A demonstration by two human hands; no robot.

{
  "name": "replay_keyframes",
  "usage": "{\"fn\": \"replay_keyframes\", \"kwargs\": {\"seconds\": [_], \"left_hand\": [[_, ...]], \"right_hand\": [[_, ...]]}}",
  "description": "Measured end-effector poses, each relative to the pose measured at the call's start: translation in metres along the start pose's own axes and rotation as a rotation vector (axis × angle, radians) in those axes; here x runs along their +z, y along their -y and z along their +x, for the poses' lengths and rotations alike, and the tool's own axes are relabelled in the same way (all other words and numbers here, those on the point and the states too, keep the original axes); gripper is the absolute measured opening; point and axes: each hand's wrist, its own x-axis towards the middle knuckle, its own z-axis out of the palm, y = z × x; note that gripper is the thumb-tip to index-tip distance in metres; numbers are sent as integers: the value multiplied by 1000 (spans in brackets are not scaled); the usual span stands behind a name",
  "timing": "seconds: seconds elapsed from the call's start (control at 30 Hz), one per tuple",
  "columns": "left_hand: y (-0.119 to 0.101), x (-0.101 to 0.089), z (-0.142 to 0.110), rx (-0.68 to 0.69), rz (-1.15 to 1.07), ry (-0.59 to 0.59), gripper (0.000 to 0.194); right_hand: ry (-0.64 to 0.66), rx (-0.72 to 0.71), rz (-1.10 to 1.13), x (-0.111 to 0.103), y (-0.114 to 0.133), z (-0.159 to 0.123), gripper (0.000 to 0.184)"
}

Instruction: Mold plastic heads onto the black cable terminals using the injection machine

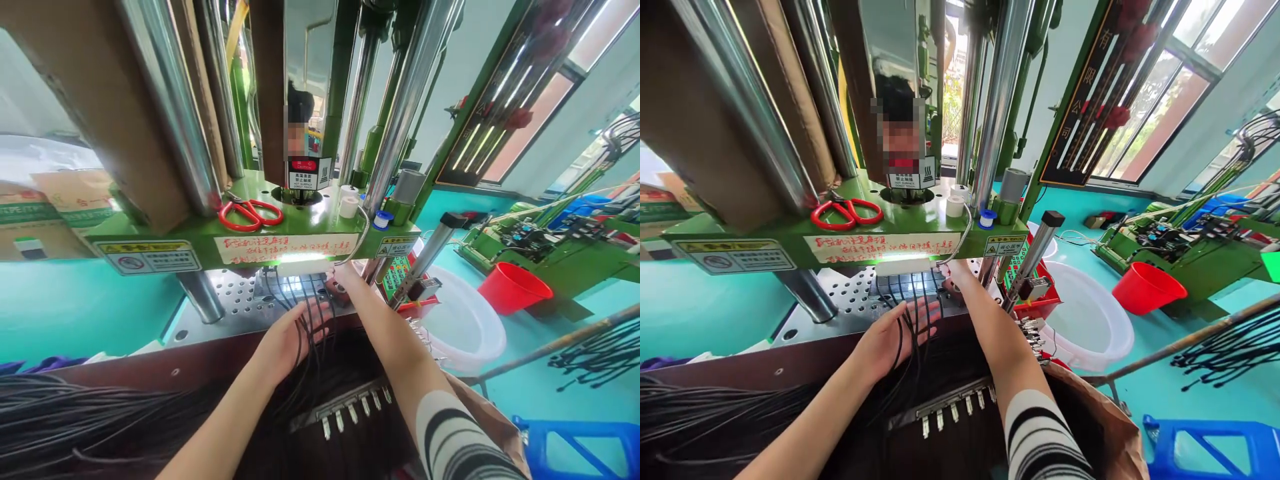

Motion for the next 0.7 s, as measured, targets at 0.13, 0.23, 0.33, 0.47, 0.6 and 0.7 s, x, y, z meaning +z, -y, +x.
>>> {"fn": "replay_keyframes", "kwargs": {"seconds": [0.13,0.23,0.33,0.47,0.6,0.7], "left_hand": [[15,19,-13,-76,-92,13,27],[23,24,-23,-99,-129,-29,16],[26,22,-33,-133,-217,-3,22],[37,13,-54,-145,-230,11,25],[62,0,-93,-252,-43,108,25],[60,-7,-128,-223,17,186,26]], "right_hand": [[-35,42,31,4,-4,-36,17],[-44,39,48,5,-1,-65,13],[-85,27,51,7,2,-85,12],[-134,26,43,15,-4,-94,11],[-179,31,45,18,-10,-95,12],[-185,10,29,11,-6,-96,14]]}}
